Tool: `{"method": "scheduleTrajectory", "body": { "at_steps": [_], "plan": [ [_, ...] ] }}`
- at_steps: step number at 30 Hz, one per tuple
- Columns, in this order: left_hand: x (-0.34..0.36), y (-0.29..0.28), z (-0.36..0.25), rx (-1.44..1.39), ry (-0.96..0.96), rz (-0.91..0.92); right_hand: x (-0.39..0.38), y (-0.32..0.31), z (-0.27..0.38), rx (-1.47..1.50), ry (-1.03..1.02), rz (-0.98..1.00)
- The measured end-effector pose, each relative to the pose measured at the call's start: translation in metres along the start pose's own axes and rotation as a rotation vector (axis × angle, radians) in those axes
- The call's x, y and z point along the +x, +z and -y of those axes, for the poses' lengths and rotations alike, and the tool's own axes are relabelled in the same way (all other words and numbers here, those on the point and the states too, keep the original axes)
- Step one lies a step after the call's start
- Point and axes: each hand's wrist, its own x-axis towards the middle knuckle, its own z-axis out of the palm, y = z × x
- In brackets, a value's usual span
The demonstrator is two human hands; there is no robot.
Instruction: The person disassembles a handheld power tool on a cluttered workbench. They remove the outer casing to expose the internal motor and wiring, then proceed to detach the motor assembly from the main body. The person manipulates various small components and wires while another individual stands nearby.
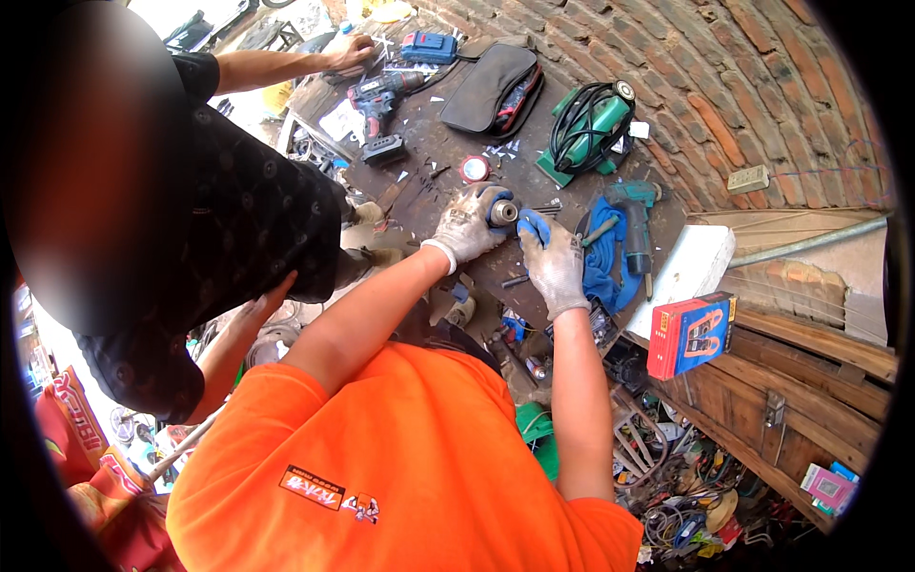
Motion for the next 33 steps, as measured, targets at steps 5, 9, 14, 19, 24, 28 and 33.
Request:
{"method": "scheduleTrajectory", "body": {
  "at_steps": [5,9,14,19,24,28,33],
  "plan": [
    [0.000,0.003,0.001,-0.016,0.038,-0.019,-0.009,-0.013,0.035,-0.373,0.007,0.097],
    [0.002,-0.002,-0.003,-0.063,0.019,0.002,-0.004,-0.014,0.036,-0.536,0.070,0.211],
    [0.001,0.003,0.004,-0.054,0.070,-0.008,0.013,-0.031,0.048,-0.598,0.114,0.342],
    [0.002,0.004,0.004,-0.039,0.031,0.036,0.027,-0.034,0.040,-0.676,0.045,0.479],
    [0.001,0.001,0.000,-0.056,0.026,0.031,0.029,-0.037,0.048,-0.781,-0.032,0.522],
    [0.001,0.002,0.003,-0.041,0.040,0.020,0.028,-0.038,0.048,-0.744,-0.043,0.521],
    [0.001,-0.002,0.001,-0.059,0.005,0.057,0.035,-0.029,0.032,-0.439,-0.010,0.535]
  ]
}}
